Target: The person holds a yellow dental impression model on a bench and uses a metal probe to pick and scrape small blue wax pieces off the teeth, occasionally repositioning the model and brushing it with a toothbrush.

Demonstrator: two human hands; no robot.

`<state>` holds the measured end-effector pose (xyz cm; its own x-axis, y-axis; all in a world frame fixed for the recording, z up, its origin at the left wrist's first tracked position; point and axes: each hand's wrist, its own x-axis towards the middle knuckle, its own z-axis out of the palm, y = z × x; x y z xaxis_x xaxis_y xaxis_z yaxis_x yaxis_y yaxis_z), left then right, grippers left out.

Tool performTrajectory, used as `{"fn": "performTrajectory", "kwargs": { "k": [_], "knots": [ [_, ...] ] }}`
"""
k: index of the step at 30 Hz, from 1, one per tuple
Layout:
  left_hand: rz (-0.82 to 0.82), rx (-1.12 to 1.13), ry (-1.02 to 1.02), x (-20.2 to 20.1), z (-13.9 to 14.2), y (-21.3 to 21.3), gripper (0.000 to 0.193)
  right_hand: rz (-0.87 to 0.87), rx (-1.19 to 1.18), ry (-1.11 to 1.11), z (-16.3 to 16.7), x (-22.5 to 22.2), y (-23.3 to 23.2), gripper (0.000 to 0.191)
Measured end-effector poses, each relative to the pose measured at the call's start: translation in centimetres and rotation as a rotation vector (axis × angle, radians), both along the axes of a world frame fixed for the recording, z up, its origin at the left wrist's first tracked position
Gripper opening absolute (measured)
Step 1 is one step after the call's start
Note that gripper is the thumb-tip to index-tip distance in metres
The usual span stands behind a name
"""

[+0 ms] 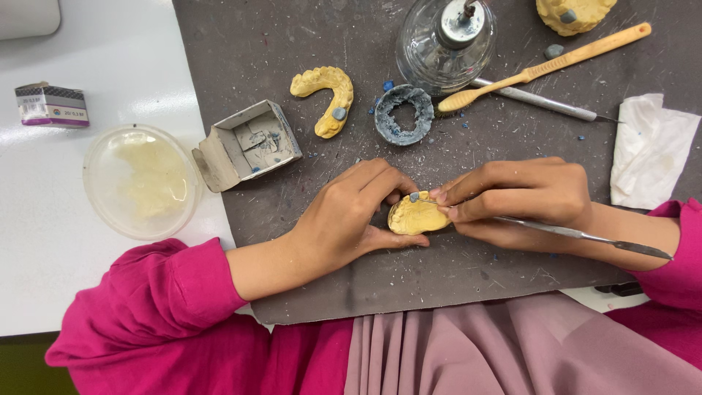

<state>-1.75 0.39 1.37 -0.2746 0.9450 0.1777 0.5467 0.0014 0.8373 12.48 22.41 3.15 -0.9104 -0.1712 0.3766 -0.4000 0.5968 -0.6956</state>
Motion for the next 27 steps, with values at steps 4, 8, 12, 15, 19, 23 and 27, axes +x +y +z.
{"fn": "performTrajectory", "kwargs": {
  "k": [4,8,12,15,19,23,27],
  "knots": [
    [0.018,-0.006,0.025,0.23,-0.01,0.18,0.053,-0.013,0.031,0.058,0.01,0.0,-0.35,0.017],
    [0.034,-0.01,0.044,0.42,-0.01,0.25,0.053,0.008,0.054,0.077,0.2,0.03,-0.44,0.016],
    [0.037,-0.008,0.06,0.5,-0.01,0.23,0.053,0.018,0.059,0.069,0.41,0.06,-0.49,0.015],
    [0.034,-0.003,0.065,0.46,-0.03,0.25,0.054,0.032,0.06,0.081,0.41,-0.01,-0.51,0.015],
    [0.036,-0.002,0.063,0.47,-0.09,0.24,0.053,0.049,0.05,0.084,0.38,-0.09,-0.39,0.015],
    [0.039,-0.001,0.069,0.51,-0.15,0.21,0.054,0.041,0.061,0.075,0.43,-0.07,-0.36,0.015],
    [0.04,-0.001,0.073,0.57,-0.23,0.21,0.054,0.047,0.055,0.08,0.49,-0.05,-0.44,0.015]
  ]
}}
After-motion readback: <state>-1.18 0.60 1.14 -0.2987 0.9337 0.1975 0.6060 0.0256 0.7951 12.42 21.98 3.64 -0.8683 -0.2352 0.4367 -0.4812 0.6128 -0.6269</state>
